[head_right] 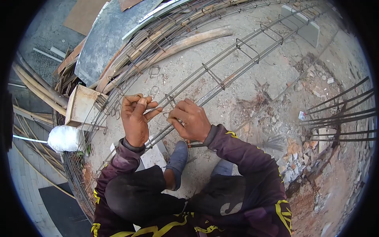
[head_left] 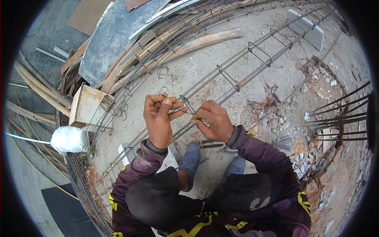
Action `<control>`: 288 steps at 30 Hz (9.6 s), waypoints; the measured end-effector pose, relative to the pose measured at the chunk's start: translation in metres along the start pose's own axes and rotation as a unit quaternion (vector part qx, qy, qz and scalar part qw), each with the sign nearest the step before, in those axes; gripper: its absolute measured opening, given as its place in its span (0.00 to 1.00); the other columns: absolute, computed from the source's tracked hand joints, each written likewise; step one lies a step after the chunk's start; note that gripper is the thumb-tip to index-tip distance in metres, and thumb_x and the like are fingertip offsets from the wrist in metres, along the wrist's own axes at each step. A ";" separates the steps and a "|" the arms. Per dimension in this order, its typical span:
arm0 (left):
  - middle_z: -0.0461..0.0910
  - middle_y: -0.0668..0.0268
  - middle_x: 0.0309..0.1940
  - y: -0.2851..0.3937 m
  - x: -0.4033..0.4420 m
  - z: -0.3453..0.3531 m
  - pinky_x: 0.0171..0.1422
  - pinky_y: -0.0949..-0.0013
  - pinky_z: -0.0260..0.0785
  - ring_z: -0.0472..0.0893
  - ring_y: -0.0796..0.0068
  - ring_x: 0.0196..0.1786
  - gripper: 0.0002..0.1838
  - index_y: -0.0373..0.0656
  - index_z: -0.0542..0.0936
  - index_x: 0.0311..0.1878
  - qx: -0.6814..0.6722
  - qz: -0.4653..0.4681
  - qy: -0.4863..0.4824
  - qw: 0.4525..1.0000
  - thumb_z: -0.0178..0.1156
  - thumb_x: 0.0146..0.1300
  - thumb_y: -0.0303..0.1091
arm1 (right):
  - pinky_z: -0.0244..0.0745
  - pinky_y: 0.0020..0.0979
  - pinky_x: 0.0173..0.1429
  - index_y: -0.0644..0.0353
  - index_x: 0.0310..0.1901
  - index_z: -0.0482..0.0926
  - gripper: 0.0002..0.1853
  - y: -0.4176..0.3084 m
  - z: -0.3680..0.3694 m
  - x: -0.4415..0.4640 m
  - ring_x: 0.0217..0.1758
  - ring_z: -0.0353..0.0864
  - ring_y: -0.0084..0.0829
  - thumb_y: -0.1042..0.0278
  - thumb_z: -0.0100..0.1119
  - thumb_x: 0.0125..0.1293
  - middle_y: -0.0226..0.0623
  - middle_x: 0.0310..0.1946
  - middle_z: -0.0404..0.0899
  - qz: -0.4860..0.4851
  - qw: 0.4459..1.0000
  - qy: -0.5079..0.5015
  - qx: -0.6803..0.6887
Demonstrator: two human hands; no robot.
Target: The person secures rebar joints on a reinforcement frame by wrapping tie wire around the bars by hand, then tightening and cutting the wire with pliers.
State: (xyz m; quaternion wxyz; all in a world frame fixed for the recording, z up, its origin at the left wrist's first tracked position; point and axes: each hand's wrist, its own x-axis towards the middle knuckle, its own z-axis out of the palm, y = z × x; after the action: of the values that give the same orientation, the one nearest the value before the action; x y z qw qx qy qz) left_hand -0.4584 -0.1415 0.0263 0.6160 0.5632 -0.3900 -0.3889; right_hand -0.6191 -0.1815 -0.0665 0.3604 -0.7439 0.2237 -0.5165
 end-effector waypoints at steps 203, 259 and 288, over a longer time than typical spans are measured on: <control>0.83 0.65 0.34 -0.147 0.055 -0.082 0.42 0.73 0.77 0.84 0.76 0.34 0.22 0.40 0.81 0.40 0.075 -0.443 -0.232 0.863 0.63 0.68 0.54 | 0.71 0.39 0.21 0.53 0.46 0.79 0.12 0.086 0.078 -0.053 0.22 0.83 0.38 0.69 0.65 0.59 0.35 0.21 0.79 0.071 0.974 -0.074 -0.200; 0.76 0.70 0.20 -0.167 0.037 -0.065 0.25 0.76 0.57 0.68 0.86 0.21 0.18 0.40 0.80 0.29 0.151 -0.319 -0.172 0.920 0.65 0.68 0.45 | 0.77 0.43 0.35 0.60 0.36 0.79 0.06 0.061 0.026 -0.005 0.36 0.83 0.43 0.76 0.61 0.54 0.40 0.31 0.80 0.048 0.940 -0.283 -0.186; 0.80 0.68 0.24 -0.162 0.043 -0.069 0.24 0.79 0.60 0.70 0.87 0.20 0.20 0.38 0.80 0.37 0.134 -0.368 -0.199 0.898 0.63 0.69 0.50 | 0.81 0.34 0.28 0.68 0.53 0.77 0.15 0.134 0.063 0.076 0.28 0.88 0.35 0.74 0.51 0.68 0.46 0.31 0.85 0.436 0.679 -0.590 -0.002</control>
State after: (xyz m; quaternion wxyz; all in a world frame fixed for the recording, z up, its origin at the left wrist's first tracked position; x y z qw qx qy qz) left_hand -0.3845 -0.1638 -0.1380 0.2568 0.6546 -0.3176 -0.6362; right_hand -0.5273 -0.3018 -0.1359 0.6006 -0.7134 0.2646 0.2457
